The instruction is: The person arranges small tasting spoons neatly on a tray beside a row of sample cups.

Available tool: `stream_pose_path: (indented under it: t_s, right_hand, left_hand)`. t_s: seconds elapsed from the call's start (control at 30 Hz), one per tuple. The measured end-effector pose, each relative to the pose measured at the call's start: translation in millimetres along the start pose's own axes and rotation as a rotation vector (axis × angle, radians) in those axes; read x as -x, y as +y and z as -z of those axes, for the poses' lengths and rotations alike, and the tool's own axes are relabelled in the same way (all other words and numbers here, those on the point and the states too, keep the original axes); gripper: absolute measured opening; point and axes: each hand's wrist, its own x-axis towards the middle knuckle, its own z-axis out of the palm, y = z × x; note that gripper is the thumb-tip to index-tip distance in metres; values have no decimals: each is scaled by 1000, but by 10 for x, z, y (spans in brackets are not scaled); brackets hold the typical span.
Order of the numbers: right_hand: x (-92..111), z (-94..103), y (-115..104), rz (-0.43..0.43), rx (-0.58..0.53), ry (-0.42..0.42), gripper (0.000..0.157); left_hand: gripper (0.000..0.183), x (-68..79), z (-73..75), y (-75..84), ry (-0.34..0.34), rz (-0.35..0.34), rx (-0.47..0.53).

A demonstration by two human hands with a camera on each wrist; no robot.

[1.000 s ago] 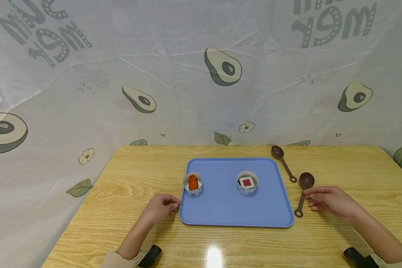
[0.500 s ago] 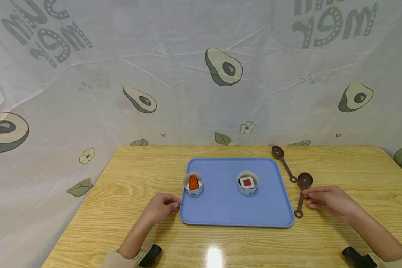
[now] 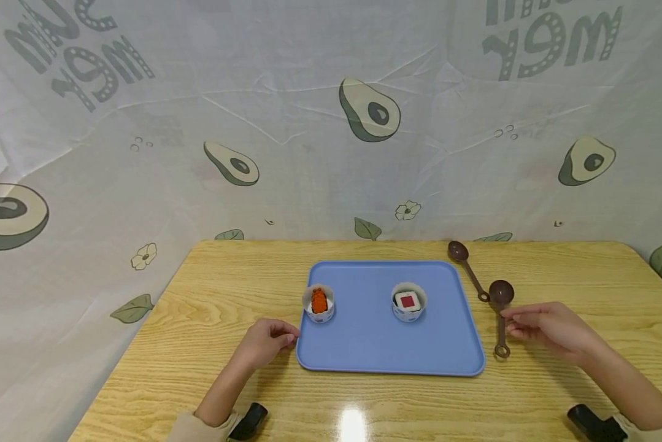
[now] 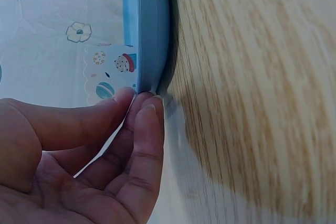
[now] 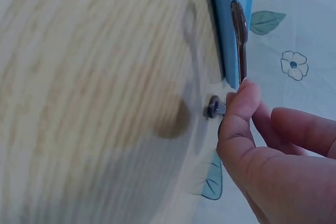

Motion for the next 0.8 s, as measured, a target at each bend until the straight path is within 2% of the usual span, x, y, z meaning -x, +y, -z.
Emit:
stream_pose_path:
  t_s: [0.3, 0.47, 0.8]
  right_hand:
    - [-1, 5, -163, 3, 45, -10, 23]
    - [-24, -25, -246, 58, 74, -47, 23]
    - [-149, -267, -420, 74, 210, -19, 30]
  left_hand:
    - [12, -8, -1, -2, -6, 2, 24]
    - [12, -6, -2, 4, -1, 12, 22]
    - [12, -2, -16, 22, 19, 12, -6]
